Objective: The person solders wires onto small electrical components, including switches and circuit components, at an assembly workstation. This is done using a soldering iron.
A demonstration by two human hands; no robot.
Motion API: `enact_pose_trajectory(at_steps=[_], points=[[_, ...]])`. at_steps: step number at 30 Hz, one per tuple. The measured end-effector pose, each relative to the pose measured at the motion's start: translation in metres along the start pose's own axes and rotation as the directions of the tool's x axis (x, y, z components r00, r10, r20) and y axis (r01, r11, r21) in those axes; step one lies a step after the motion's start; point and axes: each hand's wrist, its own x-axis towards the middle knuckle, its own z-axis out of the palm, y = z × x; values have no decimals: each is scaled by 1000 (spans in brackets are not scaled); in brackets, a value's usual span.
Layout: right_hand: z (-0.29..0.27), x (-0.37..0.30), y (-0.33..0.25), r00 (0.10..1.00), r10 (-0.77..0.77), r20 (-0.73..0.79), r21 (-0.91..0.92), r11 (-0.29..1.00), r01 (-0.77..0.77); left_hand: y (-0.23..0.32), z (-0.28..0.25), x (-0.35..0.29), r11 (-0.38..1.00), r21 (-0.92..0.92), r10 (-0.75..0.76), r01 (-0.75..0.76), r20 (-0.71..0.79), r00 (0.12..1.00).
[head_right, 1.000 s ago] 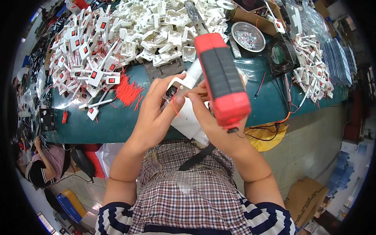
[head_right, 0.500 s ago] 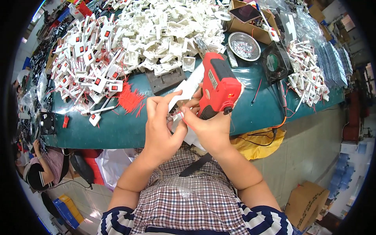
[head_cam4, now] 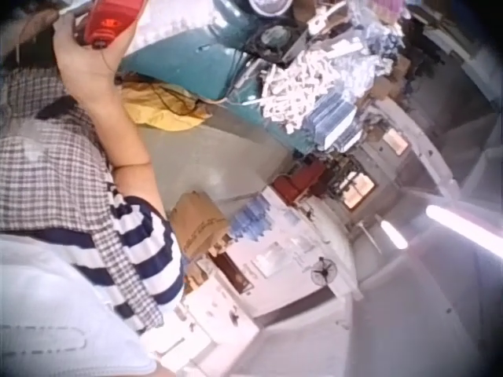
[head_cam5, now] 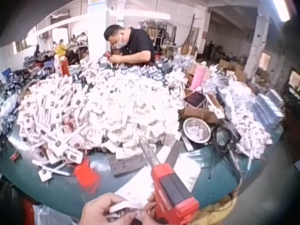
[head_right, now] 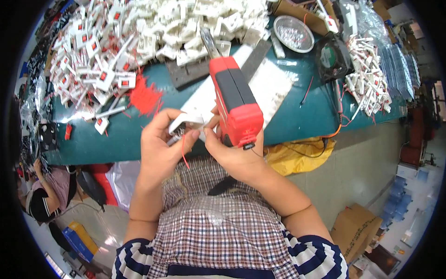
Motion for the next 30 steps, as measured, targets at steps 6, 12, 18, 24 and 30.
enact_pose_trajectory(at_steps=[6, 12, 18, 24, 30], points=[[6, -7, 5, 997, -9, 82, -70, 997, 15, 3, -5, -12, 999, -31, -11, 10, -41, 999], [16, -10, 0, 999, 31, 16, -58, 998, -30, -2, -11, -13, 998, -33, -59, 56, -114, 992], [4, -21, -8, 991, 25, -130, -206, 977, -52, -23, -17, 8, 970, 245, 72, 0, -284, 956], [-38, -65, -30, 962, 256, -97, -251, 929, -273, -33, -7, 14, 932, 361, 120, -26, -240, 963], [-57, -94, -35, 975, 206, 83, -665, 740, -100, -41, -5, 16, 930, 361, 177, -76, -258, 950]])
